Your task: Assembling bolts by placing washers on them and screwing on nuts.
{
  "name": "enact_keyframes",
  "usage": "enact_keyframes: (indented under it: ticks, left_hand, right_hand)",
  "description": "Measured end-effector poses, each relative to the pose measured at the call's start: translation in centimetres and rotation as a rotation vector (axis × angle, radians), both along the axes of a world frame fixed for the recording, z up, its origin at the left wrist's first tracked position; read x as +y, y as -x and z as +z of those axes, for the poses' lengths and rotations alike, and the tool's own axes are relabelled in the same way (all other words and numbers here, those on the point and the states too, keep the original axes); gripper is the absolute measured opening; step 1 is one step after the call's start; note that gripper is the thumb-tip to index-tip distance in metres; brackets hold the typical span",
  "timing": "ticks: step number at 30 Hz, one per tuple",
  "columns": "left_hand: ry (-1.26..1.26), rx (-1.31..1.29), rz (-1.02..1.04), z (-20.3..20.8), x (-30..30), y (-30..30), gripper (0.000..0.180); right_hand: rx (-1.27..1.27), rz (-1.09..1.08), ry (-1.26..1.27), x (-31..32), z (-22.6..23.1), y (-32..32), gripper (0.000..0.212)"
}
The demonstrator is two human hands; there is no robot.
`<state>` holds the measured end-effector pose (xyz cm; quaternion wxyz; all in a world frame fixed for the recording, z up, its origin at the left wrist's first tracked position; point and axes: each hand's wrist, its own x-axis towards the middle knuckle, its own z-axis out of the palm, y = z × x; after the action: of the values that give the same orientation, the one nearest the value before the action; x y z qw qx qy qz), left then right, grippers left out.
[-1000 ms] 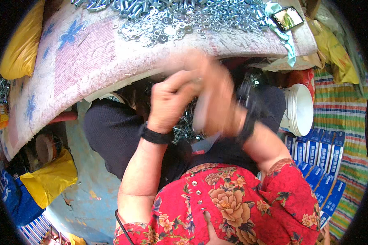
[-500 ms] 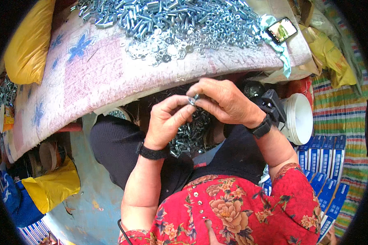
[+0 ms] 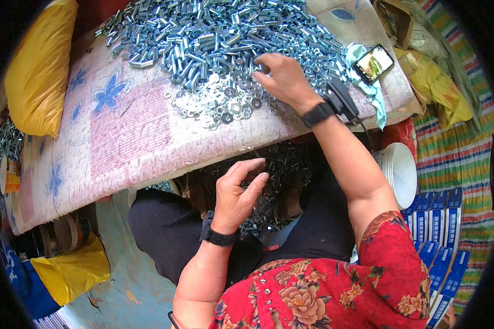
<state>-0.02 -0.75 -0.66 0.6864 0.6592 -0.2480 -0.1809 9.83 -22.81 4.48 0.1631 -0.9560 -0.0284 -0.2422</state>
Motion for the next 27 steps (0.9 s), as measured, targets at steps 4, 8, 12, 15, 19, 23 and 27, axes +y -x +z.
enact_keyframes:
  ticks: [4, 8, 12, 15, 19, 23, 27]
  left_hand:
    - [0.025, 0.112, 0.000, 0.9, -0.6, -0.1, 0.024]
    - [0.027, 0.285, 0.000, 0.8, -1.3, -0.3, 0.025]
    - [0.044, 0.313, -0.025, 0.3, -1.7, -0.2, 0.026]
    - [0.065, 0.340, -0.094, -0.4, -2.1, -0.5, 0.028]
    - [0.057, 0.419, -0.083, -1.0, -2.1, -1.5, 0.037]
    - [0.156, 0.473, -0.124, -2.2, -2.6, -1.7, 0.040]
    - [0.104, 0.478, -0.158, -2.4, -2.5, -0.7, 0.039]
  right_hand:
    - [0.114, -0.076, 0.142, -0.3, -0.2, -1.9, 0.034]
    - [0.342, -0.034, 0.096, -0.9, -0.2, -2.5, 0.022]
    - [0.127, -0.123, 0.259, -0.3, -4.7, -6.2, 0.006]
    - [-0.080, -0.299, 0.113, 0.3, -3.9, -4.3, 0.019]
    - [-0.102, -0.143, -0.621, 4.1, 0.7, 8.8, 0.015]
    - [-0.389, 0.020, -0.375, 7.2, -3.2, 16.7, 0.019]
    - [-0.277, 0.065, -0.407, 7.8, -4.3, 20.0, 0.021]
